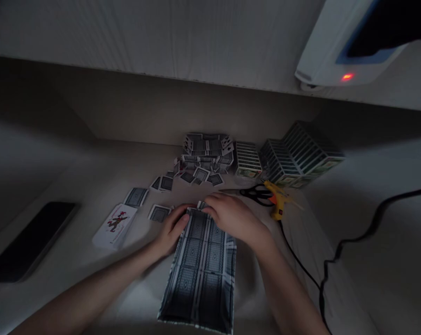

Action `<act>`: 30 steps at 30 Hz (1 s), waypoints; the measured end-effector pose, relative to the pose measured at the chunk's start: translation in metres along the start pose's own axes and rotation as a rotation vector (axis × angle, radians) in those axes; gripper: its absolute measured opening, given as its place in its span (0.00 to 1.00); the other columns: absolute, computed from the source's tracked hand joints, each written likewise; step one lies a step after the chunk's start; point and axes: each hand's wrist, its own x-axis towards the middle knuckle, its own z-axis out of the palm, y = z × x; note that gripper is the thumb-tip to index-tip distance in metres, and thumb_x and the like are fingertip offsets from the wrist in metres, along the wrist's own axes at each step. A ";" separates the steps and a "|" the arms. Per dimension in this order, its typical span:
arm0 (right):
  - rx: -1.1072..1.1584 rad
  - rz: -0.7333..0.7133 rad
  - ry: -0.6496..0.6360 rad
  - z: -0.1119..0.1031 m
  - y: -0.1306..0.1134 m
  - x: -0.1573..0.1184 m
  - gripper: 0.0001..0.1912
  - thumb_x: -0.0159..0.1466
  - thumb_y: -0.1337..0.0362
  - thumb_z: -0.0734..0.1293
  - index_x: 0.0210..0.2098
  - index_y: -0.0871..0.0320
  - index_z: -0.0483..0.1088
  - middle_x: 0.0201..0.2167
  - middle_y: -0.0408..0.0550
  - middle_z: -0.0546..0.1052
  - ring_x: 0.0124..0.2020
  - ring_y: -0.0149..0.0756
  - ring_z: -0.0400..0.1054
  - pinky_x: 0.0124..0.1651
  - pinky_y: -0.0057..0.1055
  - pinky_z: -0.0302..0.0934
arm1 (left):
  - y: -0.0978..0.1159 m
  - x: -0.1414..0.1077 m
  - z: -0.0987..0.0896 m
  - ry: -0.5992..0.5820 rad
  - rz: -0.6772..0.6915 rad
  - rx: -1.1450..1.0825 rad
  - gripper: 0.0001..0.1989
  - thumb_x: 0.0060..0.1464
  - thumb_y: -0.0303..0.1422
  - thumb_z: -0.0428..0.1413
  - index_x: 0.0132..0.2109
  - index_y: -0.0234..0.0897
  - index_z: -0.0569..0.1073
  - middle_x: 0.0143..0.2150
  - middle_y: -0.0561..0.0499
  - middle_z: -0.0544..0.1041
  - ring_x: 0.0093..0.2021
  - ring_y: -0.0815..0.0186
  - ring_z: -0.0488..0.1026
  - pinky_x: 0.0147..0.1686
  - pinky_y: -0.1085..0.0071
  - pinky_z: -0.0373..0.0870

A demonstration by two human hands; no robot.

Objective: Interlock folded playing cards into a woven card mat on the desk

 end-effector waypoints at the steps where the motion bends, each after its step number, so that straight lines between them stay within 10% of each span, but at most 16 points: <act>1: 0.001 -0.006 -0.006 0.001 -0.001 0.000 0.07 0.64 0.65 0.57 0.34 0.58 0.66 0.33 0.46 0.71 0.37 0.34 0.65 0.39 0.29 0.56 | 0.000 0.000 0.000 0.000 0.006 0.007 0.14 0.58 0.36 0.44 0.47 0.36 0.68 0.45 0.48 0.73 0.45 0.65 0.68 0.45 0.70 0.62; 30: -0.175 -0.074 0.046 0.014 -0.006 0.007 0.08 0.63 0.67 0.56 0.34 0.59 0.67 0.32 0.46 0.72 0.34 0.32 0.64 0.34 0.28 0.51 | -0.007 0.000 0.001 0.029 0.016 0.027 0.16 0.56 0.37 0.46 0.48 0.37 0.69 0.47 0.47 0.73 0.46 0.64 0.69 0.47 0.68 0.63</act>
